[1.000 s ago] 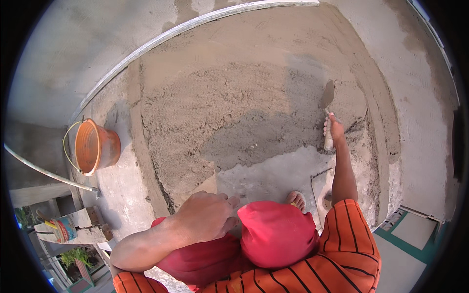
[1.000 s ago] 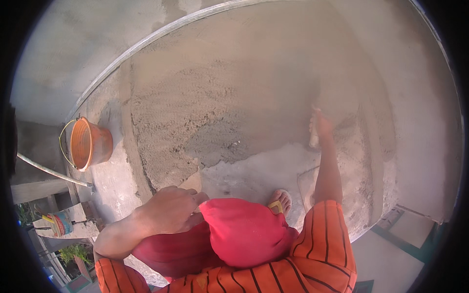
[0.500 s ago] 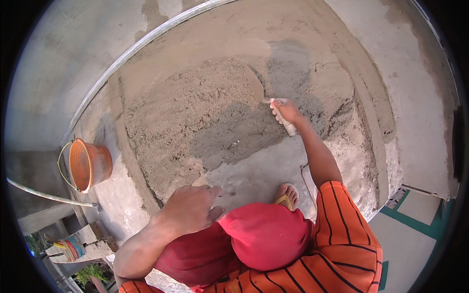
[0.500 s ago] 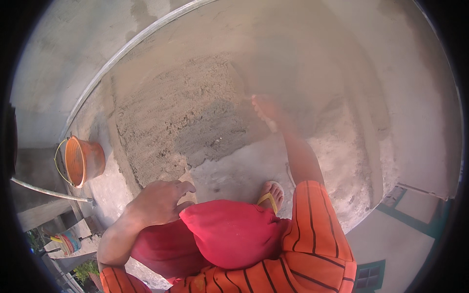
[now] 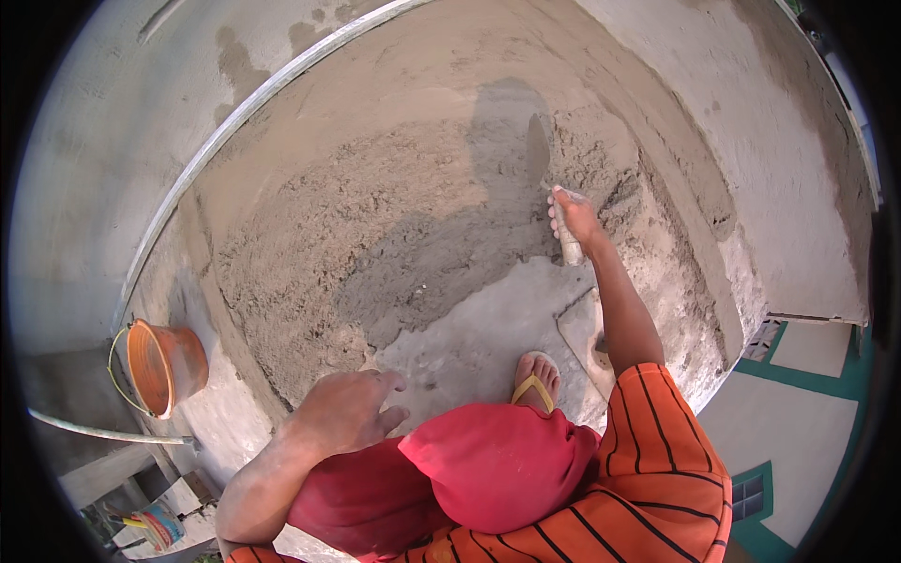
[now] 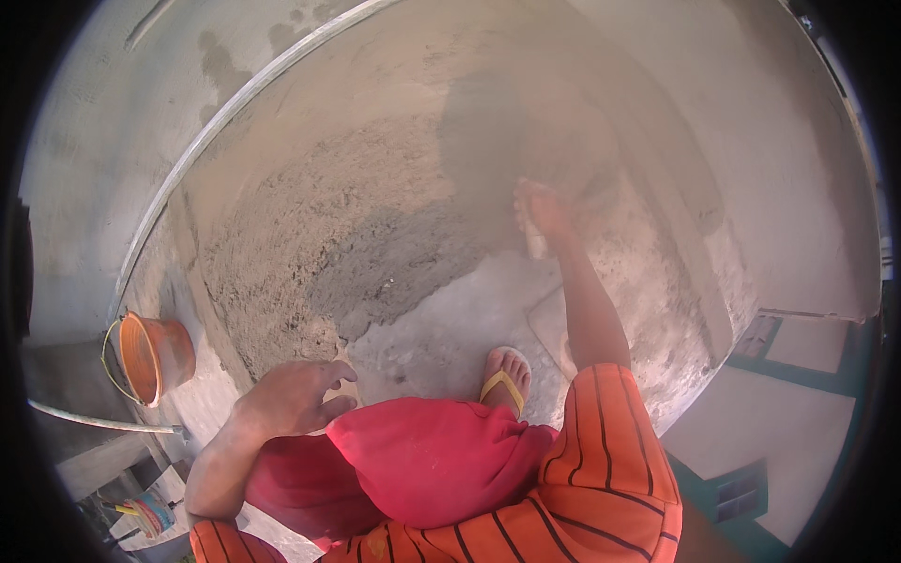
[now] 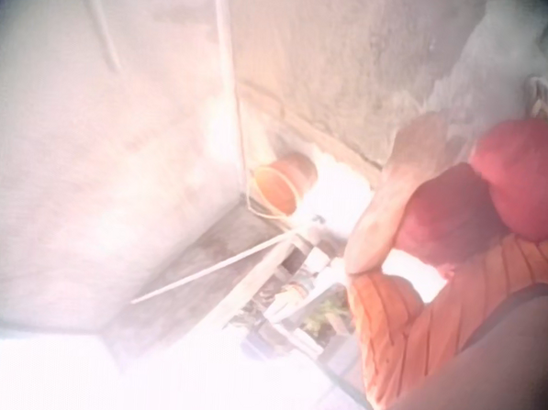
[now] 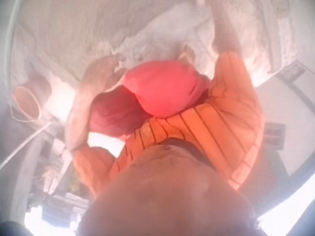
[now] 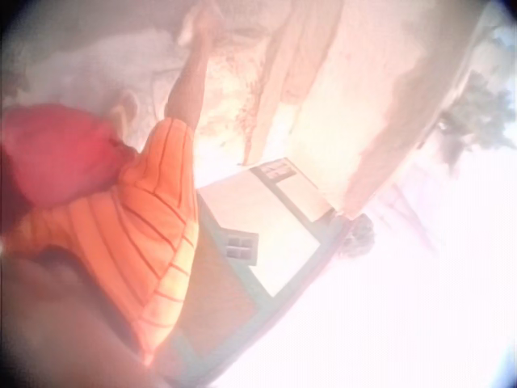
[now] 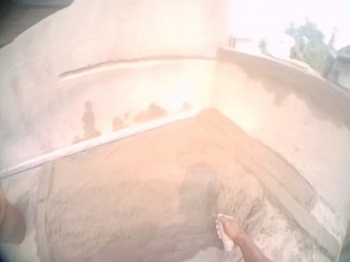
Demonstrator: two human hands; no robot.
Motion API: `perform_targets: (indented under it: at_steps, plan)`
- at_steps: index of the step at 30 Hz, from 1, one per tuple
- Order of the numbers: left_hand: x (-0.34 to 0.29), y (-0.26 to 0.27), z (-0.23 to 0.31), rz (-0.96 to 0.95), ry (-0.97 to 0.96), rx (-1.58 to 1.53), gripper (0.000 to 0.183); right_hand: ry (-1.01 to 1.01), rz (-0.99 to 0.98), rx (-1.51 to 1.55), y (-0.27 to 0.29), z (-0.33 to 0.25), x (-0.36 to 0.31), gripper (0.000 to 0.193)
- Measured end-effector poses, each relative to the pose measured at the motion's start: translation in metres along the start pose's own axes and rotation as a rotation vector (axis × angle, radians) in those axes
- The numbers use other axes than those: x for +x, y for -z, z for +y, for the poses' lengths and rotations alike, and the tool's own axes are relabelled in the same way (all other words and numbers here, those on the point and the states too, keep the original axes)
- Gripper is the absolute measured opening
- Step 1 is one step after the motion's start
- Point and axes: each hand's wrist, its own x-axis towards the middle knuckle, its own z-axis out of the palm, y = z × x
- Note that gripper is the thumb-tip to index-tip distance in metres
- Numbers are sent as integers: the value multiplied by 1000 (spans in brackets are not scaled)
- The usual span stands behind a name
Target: The person pours wet cement from a bucket onto a concrete surface and smooths it using a trowel. They finish by using a long pipe to reach across the wet surface.
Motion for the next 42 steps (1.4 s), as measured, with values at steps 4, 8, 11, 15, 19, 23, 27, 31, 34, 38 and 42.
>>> perform_targets:
  at_steps: [4,8,11,15,19,23,27,31,34,38,42]
  plan:
    - [6,-1,3,61,25,41,36,29,-152,-89,-80,-21,33,36]
    - [8,3,11,93,5,10,36,61,-109,-32,-71,-12,77,36]
    - [4,-1,8,90,18,-49,36,-13,59,45,-3,3,86,36]
    - [1,3,6,79,30,-106,35,21,296,78,82,26,50,35]
    - [7,7,4,38,4,-95,35,-74,401,210,127,41,11,34]
    - [5,7,9,42,-38,-69,35,-9,301,51,140,22,-36,30]
    - [7,13,18,-1,-81,-71,36,257,252,-727,174,31,-81,34]
    - [9,20,25,-39,-63,-80,35,346,268,-1417,171,46,-117,43]
    - [13,12,19,14,-89,-70,34,202,307,-1568,179,56,-80,37]
    - [12,9,21,-1,-47,-88,35,212,399,-1467,180,53,-15,32]
    - [21,13,20,3,-89,-108,35,247,156,-1781,235,53,55,30]
